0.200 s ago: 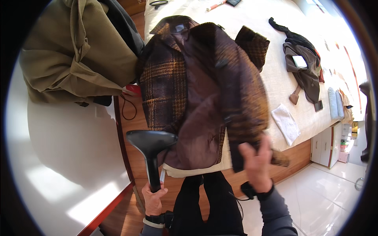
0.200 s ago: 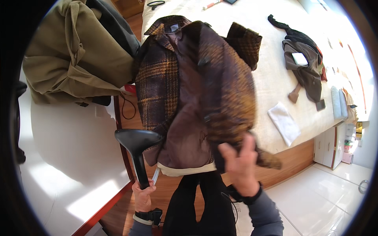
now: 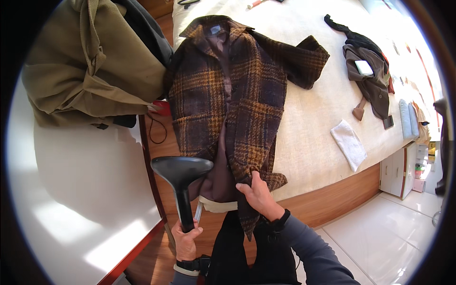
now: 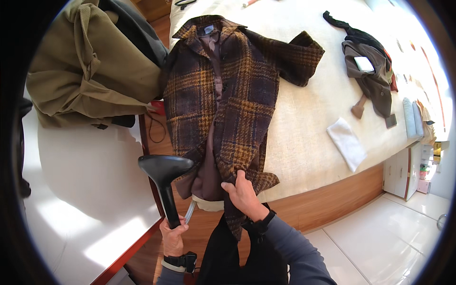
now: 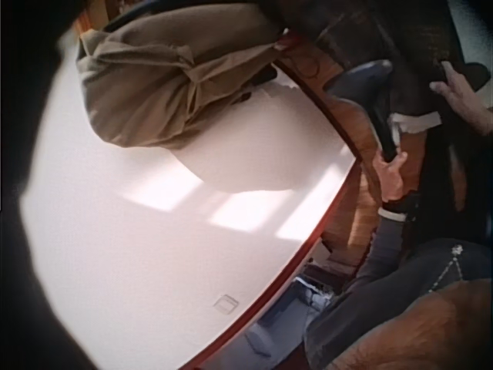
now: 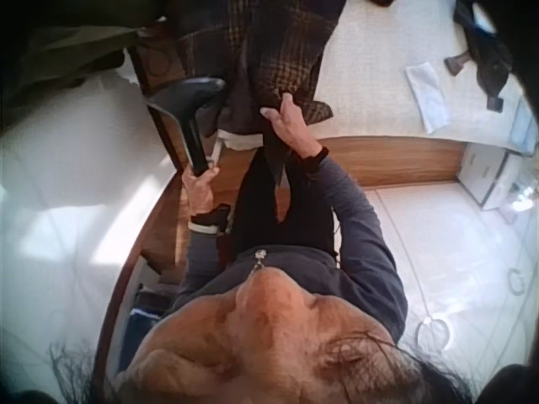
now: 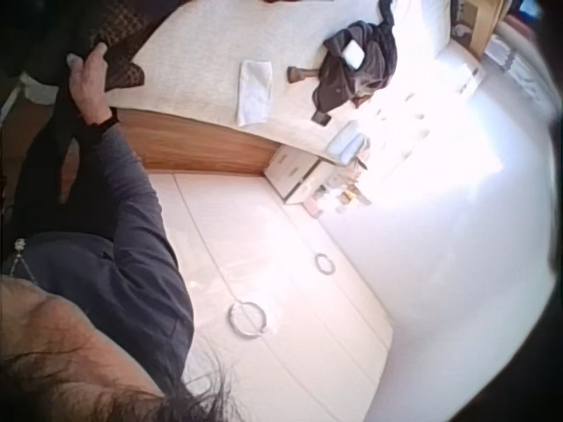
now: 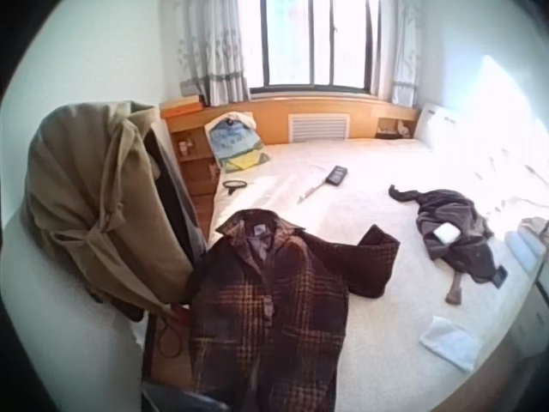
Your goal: The person uses a handheld garment steamer to remove wrinkles from a plaid jacket laid on a bed. They repeatedly move the steamer over the front, sleeves, and back, adjusting the jacket with their hands to reach different areas.
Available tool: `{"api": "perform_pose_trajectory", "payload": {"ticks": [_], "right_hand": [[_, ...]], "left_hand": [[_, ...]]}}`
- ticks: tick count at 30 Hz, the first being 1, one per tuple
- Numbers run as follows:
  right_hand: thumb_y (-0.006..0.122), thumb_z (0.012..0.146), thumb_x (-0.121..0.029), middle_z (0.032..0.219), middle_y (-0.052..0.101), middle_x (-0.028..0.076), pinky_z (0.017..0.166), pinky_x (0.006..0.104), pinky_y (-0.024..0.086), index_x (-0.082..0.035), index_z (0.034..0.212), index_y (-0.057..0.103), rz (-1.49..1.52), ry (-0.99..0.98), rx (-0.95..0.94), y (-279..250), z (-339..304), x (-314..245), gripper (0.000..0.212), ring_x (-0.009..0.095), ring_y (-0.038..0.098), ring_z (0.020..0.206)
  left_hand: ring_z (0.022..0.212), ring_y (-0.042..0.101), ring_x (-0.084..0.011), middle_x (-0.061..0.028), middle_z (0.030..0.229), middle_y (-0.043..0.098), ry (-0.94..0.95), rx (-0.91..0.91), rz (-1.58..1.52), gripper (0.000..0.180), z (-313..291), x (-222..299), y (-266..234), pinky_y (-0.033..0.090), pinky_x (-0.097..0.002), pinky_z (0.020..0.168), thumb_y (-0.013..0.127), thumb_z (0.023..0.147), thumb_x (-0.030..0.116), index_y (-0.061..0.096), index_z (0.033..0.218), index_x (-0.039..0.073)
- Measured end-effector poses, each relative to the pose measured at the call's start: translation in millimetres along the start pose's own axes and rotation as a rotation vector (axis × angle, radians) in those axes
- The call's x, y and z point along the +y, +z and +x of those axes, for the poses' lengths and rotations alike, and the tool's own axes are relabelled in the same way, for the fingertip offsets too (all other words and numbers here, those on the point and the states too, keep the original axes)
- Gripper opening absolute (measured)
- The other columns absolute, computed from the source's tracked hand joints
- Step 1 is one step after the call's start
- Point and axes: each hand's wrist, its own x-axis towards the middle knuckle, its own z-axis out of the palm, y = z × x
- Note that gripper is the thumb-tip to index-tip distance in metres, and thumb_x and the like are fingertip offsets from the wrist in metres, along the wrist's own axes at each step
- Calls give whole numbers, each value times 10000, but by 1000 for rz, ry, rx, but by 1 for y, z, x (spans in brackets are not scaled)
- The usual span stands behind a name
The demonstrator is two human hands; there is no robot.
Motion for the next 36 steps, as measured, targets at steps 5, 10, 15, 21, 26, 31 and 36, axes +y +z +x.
{"api": "perform_pose_trajectory", "payload": {"ticks": [5,10,15,21,26,31,36], "right_hand": [[673,1024,-207,1354,626,137,1028,332,483,68,1450,455,494,-93,210,6,-2,-31,552,208,603,1174],[678,1026,-356,1296,635,327,1013,430,494,139,1544,306,133,-311,-341,30,-7,-29,808,374,644,1218],[744,924,-169,1418,495,329,1083,520,423,68,1516,363,-330,-81,499,8,28,71,743,518,479,1283],[724,943,-109,1185,664,260,928,448,515,74,1366,449,37,305,346,6,60,111,537,404,650,1047],[656,981,-37,905,714,120,787,299,511,39,1157,660,369,-198,399,-32,-19,71,191,137,636,853],[606,990,-4,997,740,87,713,316,608,11,1166,668,576,177,700,-58,-152,141,187,197,725,794],[568,989,-22,786,694,125,511,385,579,-50,963,615,496,1241,270,-58,-189,241,61,248,709,612]], "left_hand": [[810,618,-120,-26,873,652,5,15,-11,285,-4,1,-6,503,-265,781,768,713,-32,698,989,-9],[811,616,-124,-28,866,646,44,37,-52,290,-4,6,-12,510,-269,786,753,711,-46,692,993,-13],[819,613,-123,-23,866,642,68,35,-82,293,2,3,-21,507,-268,787,764,706,-51,696,986,4],[816,612,-126,-23,871,646,6,23,-55,296,2,-6,-13,511,-273,790,777,707,-46,697,987,8],[845,630,-140,-36,893,661,-7,5,9,306,3,1,-11,506,-286,823,753,690,-43,686,982,15],[842,625,-135,-32,894,658,-26,-39,4,307,12,6,-11,505,-278,815,748,692,-49,685,986,12],[824,618,-131,-29,872,652,-28,-63,-4,295,18,4,-4,501,-272,791,742,693,-42,691,979,12]]}}
